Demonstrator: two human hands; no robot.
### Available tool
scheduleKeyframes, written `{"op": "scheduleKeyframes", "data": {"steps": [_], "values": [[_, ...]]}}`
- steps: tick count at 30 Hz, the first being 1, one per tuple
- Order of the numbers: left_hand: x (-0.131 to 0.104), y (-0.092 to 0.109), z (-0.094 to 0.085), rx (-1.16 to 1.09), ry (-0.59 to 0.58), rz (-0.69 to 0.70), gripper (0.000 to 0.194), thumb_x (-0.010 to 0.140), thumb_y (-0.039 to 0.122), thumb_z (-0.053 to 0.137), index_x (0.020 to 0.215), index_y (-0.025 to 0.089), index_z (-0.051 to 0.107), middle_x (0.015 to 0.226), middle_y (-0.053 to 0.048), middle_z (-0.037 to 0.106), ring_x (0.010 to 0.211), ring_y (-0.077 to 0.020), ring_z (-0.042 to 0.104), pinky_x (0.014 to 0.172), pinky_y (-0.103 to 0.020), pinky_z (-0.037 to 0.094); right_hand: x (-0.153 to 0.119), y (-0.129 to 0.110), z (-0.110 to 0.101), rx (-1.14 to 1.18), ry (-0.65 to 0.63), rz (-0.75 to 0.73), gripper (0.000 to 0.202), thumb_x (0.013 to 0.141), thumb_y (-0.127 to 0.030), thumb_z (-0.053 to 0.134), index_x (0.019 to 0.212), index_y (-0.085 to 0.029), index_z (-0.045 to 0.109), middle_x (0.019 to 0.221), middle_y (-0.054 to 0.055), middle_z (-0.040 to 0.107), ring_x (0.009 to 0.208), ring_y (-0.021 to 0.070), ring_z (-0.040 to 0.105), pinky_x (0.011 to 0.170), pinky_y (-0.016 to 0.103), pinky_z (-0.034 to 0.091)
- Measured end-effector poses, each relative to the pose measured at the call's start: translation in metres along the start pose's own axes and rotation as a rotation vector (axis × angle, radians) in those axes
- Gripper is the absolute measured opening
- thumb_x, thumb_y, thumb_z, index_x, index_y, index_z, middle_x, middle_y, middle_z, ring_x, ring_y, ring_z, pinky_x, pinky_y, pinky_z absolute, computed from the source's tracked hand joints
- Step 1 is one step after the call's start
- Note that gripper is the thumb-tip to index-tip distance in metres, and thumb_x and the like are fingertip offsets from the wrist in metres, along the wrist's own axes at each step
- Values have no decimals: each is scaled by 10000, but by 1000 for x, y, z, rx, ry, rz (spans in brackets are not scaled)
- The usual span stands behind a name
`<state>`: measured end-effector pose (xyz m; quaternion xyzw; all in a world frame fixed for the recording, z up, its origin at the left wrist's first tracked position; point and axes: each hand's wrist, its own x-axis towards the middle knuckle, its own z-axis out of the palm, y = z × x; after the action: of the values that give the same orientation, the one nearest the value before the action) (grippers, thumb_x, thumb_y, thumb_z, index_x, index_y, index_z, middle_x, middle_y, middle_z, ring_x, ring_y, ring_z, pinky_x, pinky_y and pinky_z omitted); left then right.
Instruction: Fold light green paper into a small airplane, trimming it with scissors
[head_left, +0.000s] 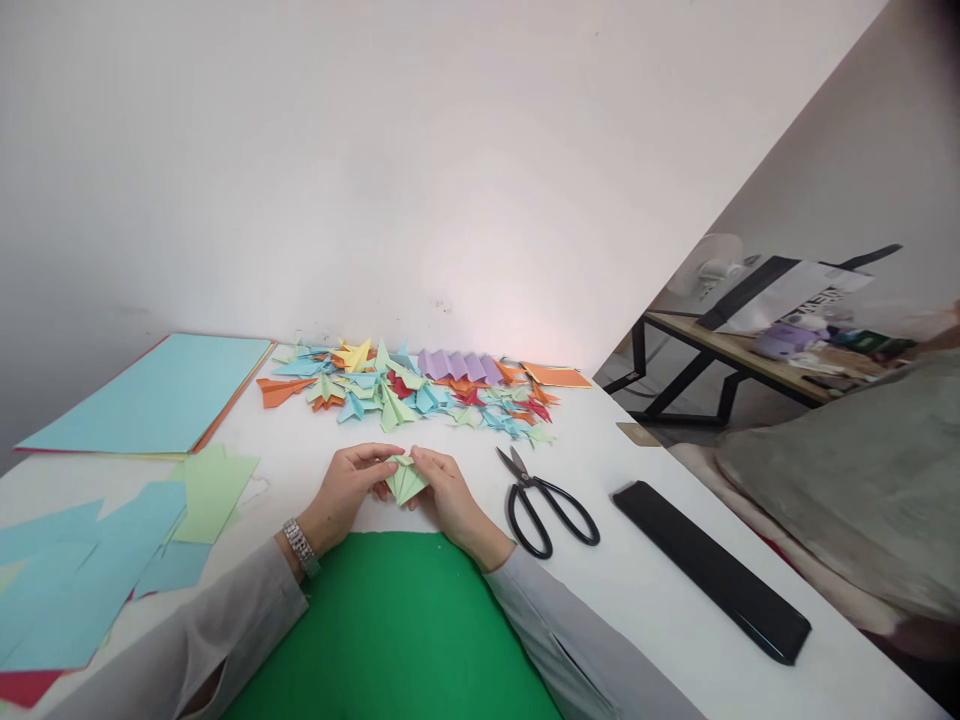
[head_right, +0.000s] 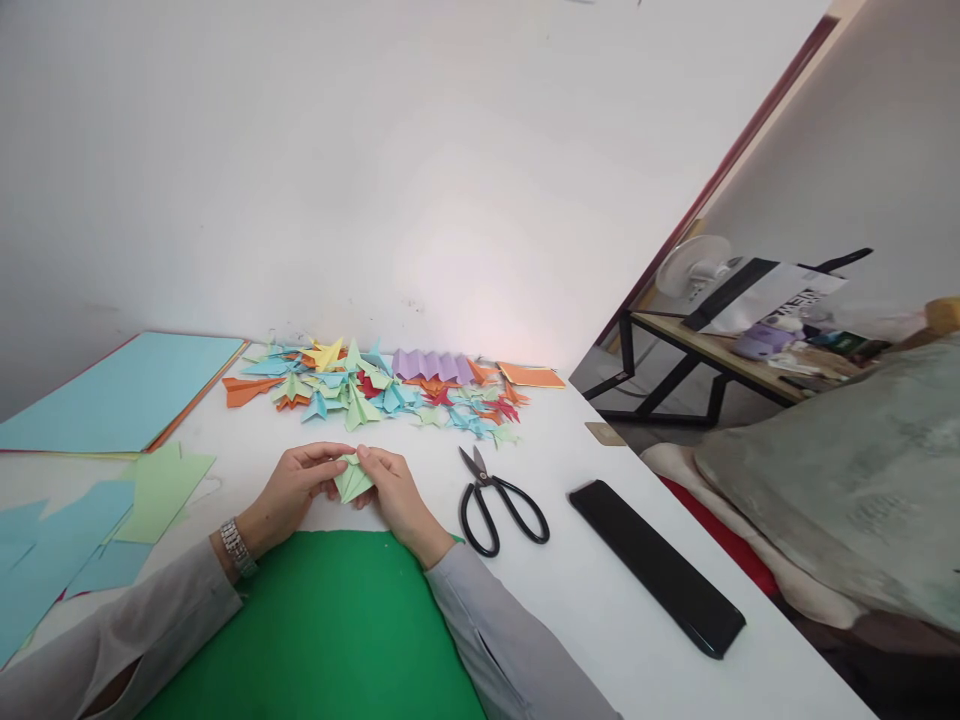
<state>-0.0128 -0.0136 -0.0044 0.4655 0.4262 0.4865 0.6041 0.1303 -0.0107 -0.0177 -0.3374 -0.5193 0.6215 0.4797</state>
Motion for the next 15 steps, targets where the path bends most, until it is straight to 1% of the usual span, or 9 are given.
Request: {"op": "scheduleKeyframes", "data": {"steps": [2,5,10,15], "values": [[0,1,1,-8,14,7,242,620,286,727,805,133,699,579,-8,632,447,-83,503,468,-218,411,0,1,-1,0,22,3,368,736,-509,606,644,-153,580,524,-15,559,460,103,507,419,210,400],[0,1,1,-19,34,6,238,616,306,733,773,134,686,572,-1,622,436,-78,498,447,-210,407,0,2,-2,-12,41,13,258,690,-395,676,671,-162,568,546,-27,565,480,103,512,435,209,401],[0,0,1,-30,40,2,242,618,316,737,762,133,671,607,1,621,459,-79,506,457,-215,426,-1,3,-1,-35,73,16,170,669,-295,665,667,-165,555,539,-32,568,471,102,502,441,213,393],[-1,2,3,-12,19,7,243,621,332,738,739,137,653,656,3,623,512,-91,529,464,-216,436,-3,-3,2,-98,79,16,155,665,-274,651,635,-167,543,521,-44,540,445,90,470,437,213,377]]}}
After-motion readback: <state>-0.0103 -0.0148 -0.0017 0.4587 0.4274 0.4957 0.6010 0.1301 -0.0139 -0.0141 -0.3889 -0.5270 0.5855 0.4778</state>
